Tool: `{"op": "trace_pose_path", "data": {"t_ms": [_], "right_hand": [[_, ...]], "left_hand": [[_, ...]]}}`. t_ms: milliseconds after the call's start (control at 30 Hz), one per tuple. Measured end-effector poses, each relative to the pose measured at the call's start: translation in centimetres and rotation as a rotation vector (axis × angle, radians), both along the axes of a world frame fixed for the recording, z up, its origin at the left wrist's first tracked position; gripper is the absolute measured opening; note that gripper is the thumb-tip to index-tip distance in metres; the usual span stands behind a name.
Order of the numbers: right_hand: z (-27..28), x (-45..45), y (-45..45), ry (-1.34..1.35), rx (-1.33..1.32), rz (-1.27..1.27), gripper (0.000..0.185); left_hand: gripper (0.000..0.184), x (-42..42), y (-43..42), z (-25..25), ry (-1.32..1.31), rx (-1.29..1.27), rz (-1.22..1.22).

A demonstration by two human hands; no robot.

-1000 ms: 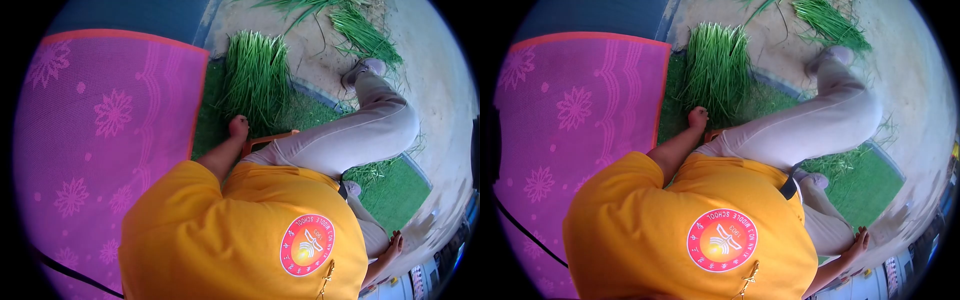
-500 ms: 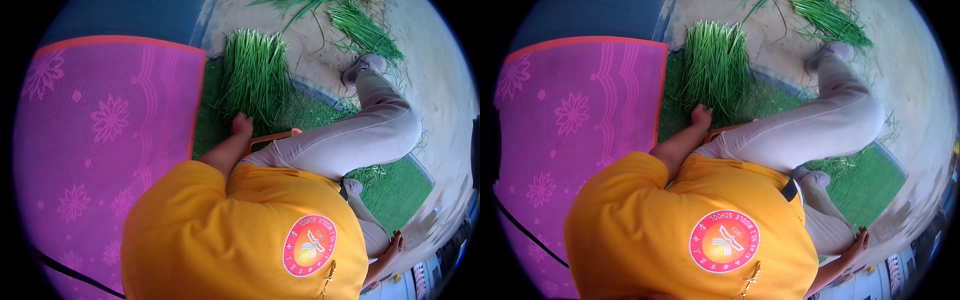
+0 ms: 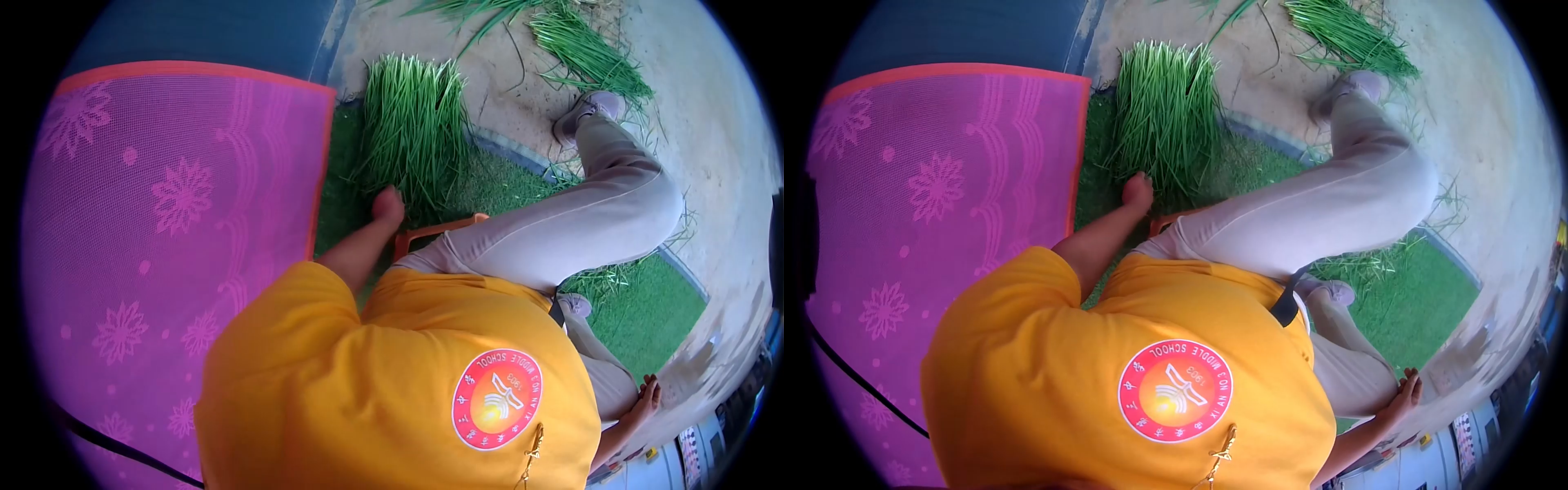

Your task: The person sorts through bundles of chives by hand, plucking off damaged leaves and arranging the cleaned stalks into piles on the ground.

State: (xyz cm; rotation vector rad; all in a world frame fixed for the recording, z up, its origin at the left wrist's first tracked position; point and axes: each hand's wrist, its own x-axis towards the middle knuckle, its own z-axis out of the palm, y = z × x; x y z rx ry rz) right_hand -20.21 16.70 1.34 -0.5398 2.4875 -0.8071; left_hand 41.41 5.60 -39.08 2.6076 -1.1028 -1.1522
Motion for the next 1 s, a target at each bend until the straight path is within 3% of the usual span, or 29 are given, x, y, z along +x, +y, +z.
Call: {"op": "trace_pose_path", "data": {"t_ms": [67, 167, 233, 467, 533, 733, 767, 833, 967, 1000], "right_hand": [[0.0, 0.6, -0.4, 0.032, -0.007, -0.017, 0.023], [-0.4, -0.3, 0.1, 0.034, -0.03, -0.002, 0.023], [-0.4, -0.2, 0.0, 0.036, -0.037, -0.006, 0.023], [-0.1, 1.1, -0.8, 0.063, -0.053, 0.031, 0.022], [-0.2, 1.1, -0.7, 0.062, -0.063, 0.025, 0.022], [-0.2, 1.3, -0.6, 0.071, -0.064, 0.016, 0.022], [-0.3, 1.1, -0.6, 0.076, -0.061, 0.015, 0.021], [-0.5, 0.8, -0.5, 0.069, -0.057, 0.014, 0.021], [-0.1, 1.0, -0.4, 0.077, -0.016, 0.034, 0.022], [-0.1, 1.0, -0.3, 0.079, -0.011, 0.032, 0.022]], "left_hand": [[0.018, 0.6, 0.5, -1.1, 0.141, -0.036, 0.121], [0.018, 0.5, -0.2, 2.1, 0.146, -0.136, 0.056], [0.016, 0.0, -1.3, 5.2, 0.34, -0.135, 0.223], [0.01, -0.4, -2.1, 6.5, 0.541, -0.126, 0.474], [0.005, -0.6, -2.6, 7.8, 0.688, -0.142, 0.678], [0.001, 0.6, -1.8, 6.2, 0.764, -0.151, 0.873], [0.001, 0.7, -1.8, 6.3, 0.764, -0.151, 0.873], [0.004, 0.9, -1.5, 5.7, 0.62, -0.068, 0.594], [0.012, 1.0, -0.7, 3.1, 0.466, -0.06, 0.425], [0.014, 0.7, -0.9, 3.3, 0.31, -0.099, 0.284]]}}
